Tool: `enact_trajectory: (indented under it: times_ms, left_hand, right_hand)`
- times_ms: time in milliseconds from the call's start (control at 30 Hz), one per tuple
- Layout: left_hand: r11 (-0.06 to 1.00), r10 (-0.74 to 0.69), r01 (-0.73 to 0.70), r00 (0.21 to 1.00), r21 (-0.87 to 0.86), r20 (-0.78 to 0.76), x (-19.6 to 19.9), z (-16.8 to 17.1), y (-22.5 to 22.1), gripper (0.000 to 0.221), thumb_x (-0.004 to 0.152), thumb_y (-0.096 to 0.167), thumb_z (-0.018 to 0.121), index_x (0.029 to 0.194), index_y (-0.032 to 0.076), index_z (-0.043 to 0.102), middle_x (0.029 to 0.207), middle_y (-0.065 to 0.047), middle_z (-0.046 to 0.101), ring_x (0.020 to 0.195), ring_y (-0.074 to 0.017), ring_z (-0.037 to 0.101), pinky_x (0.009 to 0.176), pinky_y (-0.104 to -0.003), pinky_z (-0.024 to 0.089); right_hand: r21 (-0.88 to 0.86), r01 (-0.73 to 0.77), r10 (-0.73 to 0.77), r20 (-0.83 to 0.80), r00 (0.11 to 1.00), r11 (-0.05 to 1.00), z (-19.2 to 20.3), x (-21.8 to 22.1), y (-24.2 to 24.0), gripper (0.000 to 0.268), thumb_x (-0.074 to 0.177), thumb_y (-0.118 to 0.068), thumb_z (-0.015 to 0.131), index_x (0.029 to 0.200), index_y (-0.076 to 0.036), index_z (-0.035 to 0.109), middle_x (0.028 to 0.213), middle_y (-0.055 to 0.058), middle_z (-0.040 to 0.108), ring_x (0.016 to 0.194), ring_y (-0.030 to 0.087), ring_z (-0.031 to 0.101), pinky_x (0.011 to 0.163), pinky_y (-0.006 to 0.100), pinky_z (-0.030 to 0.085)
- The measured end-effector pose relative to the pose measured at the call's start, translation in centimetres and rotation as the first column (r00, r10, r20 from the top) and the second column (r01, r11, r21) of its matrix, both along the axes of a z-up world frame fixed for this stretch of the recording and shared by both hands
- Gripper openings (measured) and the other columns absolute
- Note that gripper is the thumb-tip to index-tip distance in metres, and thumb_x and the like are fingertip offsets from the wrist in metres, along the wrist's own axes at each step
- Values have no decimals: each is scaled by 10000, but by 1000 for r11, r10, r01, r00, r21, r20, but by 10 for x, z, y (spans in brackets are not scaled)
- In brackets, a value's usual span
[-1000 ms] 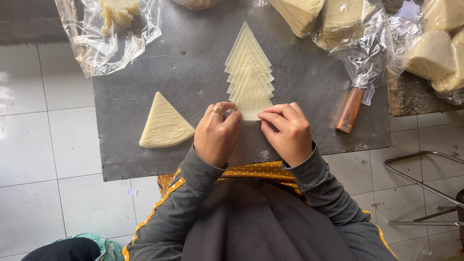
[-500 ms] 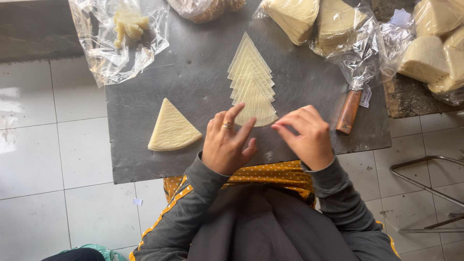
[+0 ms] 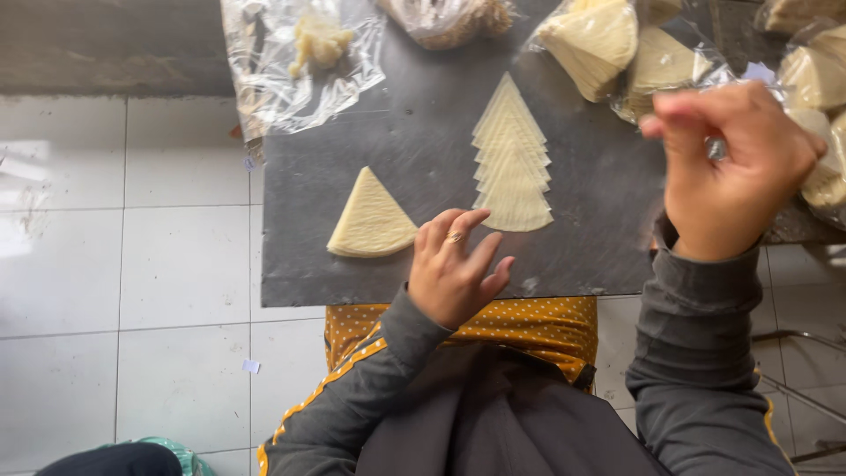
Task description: The person sits at a metal table and separates thin, triangular food sheets from a plastic-wrapped stack. They peel individual sheets apart by hand and arrange them into a neat pile on the table.
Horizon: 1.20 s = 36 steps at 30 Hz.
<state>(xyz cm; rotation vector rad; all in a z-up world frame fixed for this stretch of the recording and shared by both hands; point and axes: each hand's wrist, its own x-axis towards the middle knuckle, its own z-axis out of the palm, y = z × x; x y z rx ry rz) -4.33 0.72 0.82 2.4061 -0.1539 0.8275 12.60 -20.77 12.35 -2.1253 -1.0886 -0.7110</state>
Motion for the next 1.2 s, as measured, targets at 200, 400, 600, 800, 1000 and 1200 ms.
enact_trajectory:
  times_ms: [200, 400, 600, 800, 1000, 1200]
  left_hand:
    - [993, -50, 57, 997, 103, -66, 31, -7, -12, 557, 800, 494, 742, 1204, 123, 643, 1393, -186, 508, 1323, -384, 416, 1034, -538, 373]
    - [991, -114, 115, 993, 75, -14, 50, -27, -7, 466, 849, 437, 719, 1198, 140, 633, 1417, -158, 523, 1351, -359, 428, 1047, -513, 377]
    - [983, -122, 123, 992, 134, -20, 45, -32, -5, 326, 818, 350, 754, 1044, 118, 714, 1345, -160, 596, 1298, -327, 489, 1025, -460, 421]
    - [982, -155, 157, 988, 101, -28, 46, -38, -9, 189, 853, 319, 739, 893, 134, 751, 1023, -66, 644, 1245, -316, 518, 1013, -446, 434]
    - [985, -123, 124, 992, 123, -16, 46, -38, -11, 197, 824, 303, 709, 894, 128, 763, 1018, -75, 653, 1256, -325, 532, 974, -435, 440]
    - [992, -104, 102, 994, 68, 21, 44, -34, -10, 181, 810, 240, 678, 908, 112, 761, 1155, -122, 657, 1271, -314, 537, 1004, -433, 448]
  right_hand:
    - [-163, -327, 324, -46, 945, 931, 14, 13, 131, 157, 1072, 50, 668, 1176, -34, 750, 1170, 133, 731, 984, 236, 699, 798, 325, 585]
    - [-403, -399, 440, 12, 898, 824, -34, 47, 235, 256, 938, 11, 699, 1149, -101, 790, 1115, 93, 669, 1072, 284, 648, 949, 405, 553]
    - [-500, -332, 390, 13, 921, 800, -65, 82, 292, 241, 874, -201, 841, 1102, -133, 806, 1038, 64, 613, 1033, 273, 596, 911, 385, 519]
    - [-479, -147, 238, 136, 962, 865, -95, 84, 309, 340, 832, -246, 881, 1155, -162, 811, 1153, 34, 582, 1105, 244, 546, 927, 372, 529]
    - [-522, -191, 285, 106, 953, 831, -102, 86, 303, 299, 849, -236, 862, 1131, -159, 802, 1176, 57, 580, 1138, 252, 552, 948, 377, 527]
    - [-580, -171, 315, 156, 936, 796, -107, 73, 286, 377, 895, -66, 696, 1253, -161, 768, 1176, 68, 573, 1098, 265, 555, 920, 396, 521]
